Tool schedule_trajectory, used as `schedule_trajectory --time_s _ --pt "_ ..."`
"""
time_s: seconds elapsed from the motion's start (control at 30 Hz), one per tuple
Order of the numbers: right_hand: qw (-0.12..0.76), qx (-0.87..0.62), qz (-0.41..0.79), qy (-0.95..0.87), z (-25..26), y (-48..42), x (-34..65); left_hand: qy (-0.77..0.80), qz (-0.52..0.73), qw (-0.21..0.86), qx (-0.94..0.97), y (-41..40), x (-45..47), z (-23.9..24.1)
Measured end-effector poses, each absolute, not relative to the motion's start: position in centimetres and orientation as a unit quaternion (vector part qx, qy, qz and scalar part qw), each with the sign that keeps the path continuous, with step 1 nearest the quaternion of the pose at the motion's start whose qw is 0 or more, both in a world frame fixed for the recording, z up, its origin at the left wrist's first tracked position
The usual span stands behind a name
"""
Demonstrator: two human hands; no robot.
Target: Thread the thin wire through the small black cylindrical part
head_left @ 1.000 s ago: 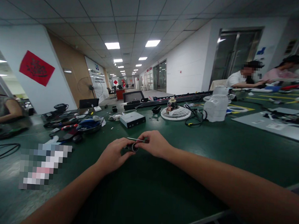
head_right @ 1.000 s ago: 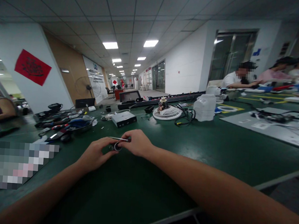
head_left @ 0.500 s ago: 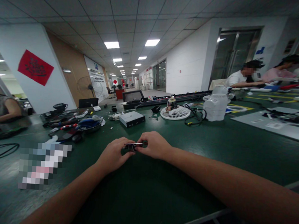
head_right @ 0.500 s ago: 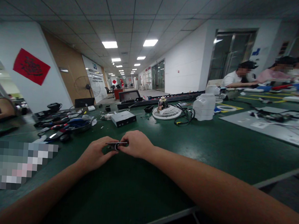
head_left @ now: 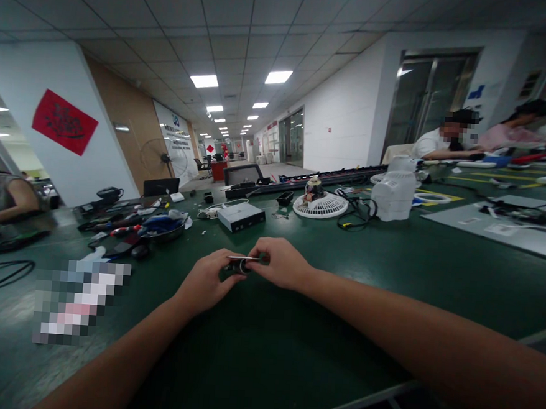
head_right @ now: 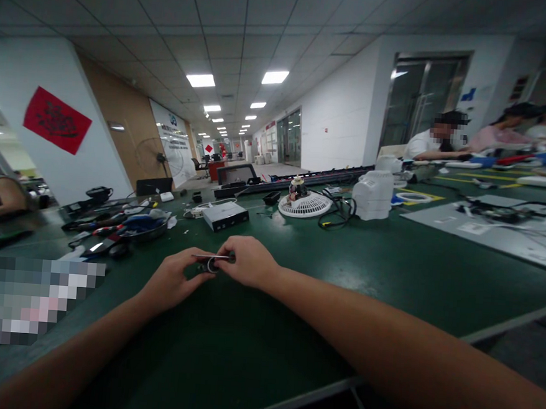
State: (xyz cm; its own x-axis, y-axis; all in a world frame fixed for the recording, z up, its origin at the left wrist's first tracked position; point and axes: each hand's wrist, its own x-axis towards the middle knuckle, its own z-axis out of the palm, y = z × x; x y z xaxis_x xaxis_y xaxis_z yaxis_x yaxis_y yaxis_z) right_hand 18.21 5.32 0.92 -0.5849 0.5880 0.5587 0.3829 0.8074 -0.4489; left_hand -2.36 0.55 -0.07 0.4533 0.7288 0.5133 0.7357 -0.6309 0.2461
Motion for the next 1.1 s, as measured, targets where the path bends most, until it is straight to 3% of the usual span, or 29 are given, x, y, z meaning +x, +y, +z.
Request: schedule_trajectory --time_s 0.23,0.43,0.6,0.77,1.1 --pt "0.367 -0.351 0.314 -0.802 0.0 6.2 17.8 -0.415 -0.296 0.005 -0.860 0.0 -1.9 0.5" --pt "0.347 -0.316 0.311 -0.826 -0.1 6.2 17.7 -0.437 -0.287 -0.009 -0.852 0.0 -1.6 0.5" --pt "0.377 -0.339 0.204 -0.837 0.7 6.7 18.5 -0.515 -0.292 0.021 -0.806 0.6 -2.0 0.1" --pt "0.286 -0.301 0.037 -0.909 1.4 7.5 20.1 -0.587 -0.288 0.045 -0.755 0.9 -2.9 0.1" --pt "0.245 -0.269 -0.025 -0.931 1.2 7.0 19.8 -0.562 -0.274 0.045 -0.779 0.5 -2.4 0.3"
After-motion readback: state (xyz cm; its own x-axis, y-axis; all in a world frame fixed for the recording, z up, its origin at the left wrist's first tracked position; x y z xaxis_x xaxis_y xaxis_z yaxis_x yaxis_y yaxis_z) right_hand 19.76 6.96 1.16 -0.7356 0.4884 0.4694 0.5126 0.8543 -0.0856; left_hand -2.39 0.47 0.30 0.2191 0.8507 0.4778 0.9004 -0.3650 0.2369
